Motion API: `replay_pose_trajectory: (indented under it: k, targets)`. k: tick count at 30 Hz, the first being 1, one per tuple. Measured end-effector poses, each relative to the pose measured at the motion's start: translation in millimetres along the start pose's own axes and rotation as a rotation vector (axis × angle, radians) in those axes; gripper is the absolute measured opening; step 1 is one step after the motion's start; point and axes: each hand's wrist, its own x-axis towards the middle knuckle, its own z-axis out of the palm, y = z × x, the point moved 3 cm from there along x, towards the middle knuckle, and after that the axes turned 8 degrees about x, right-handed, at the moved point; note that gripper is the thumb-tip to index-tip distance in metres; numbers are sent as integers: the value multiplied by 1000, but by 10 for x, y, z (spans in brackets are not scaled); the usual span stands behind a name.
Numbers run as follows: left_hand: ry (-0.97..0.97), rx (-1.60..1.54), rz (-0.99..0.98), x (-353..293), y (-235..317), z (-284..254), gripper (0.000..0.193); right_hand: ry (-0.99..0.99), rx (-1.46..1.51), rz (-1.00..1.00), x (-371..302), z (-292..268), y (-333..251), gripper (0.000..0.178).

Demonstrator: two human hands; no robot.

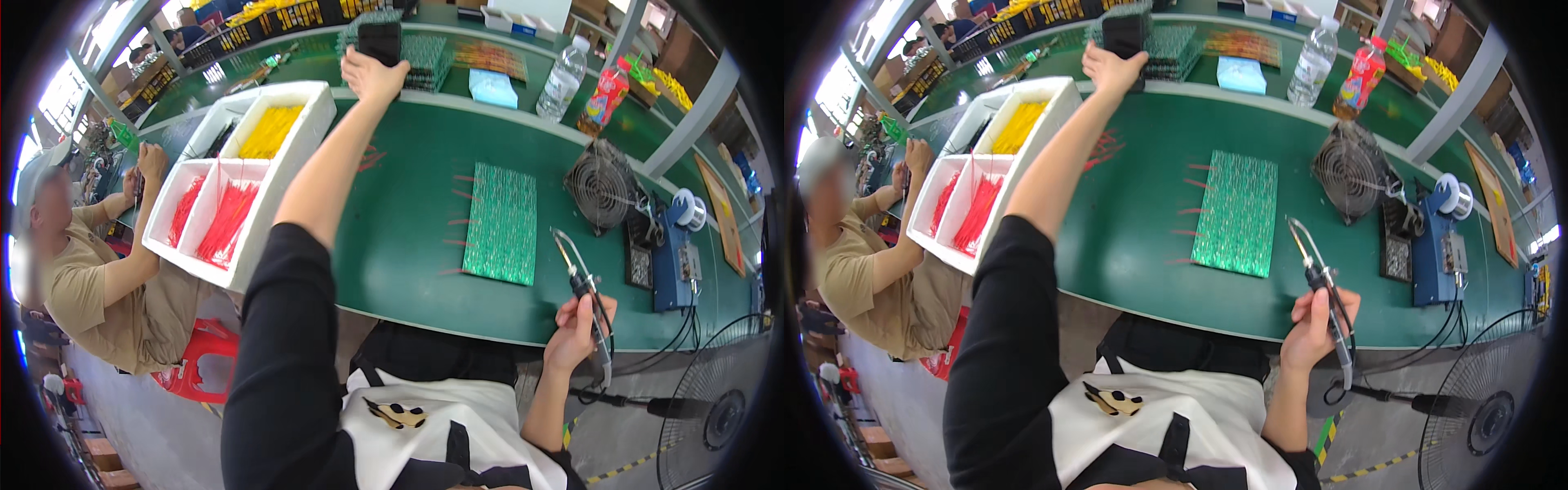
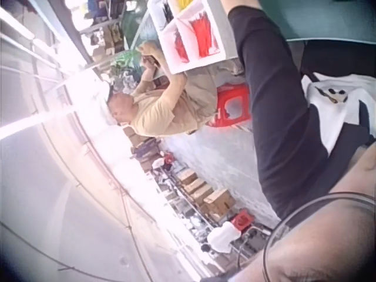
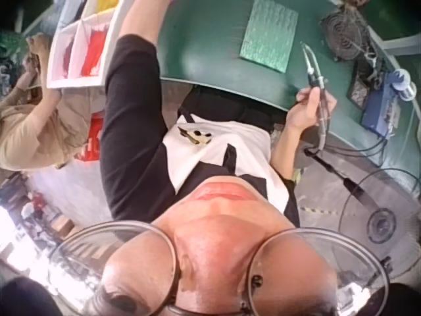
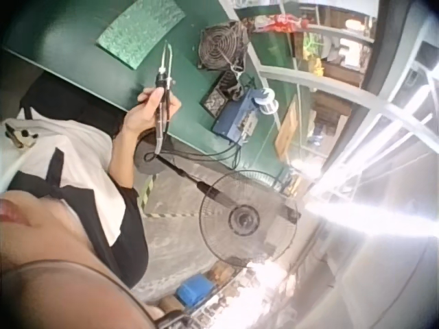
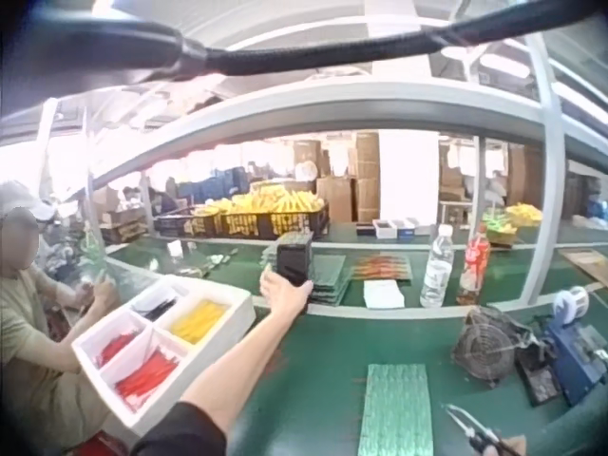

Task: The person places a completed circuit board onto a stack, sets a new circuit board on the table, and solders wires onto it using a soldering iron.

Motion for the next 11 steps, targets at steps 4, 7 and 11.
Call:
replay_pose_trajectory:
  k: [4, 7, 11]
  targets:
    - [-15, 87, -361, -71, 93, 360, 101, 22, -20, 92, -15, -51, 2, 15]
    - [-1, 146, -500, -5, 98, 451, 96, 28, -3, 129, -2, -18, -13, 15]
    - [-17, 89, -575, 3, 174, 437, 89, 39, -55, 141, 45, -47, 40, 18]
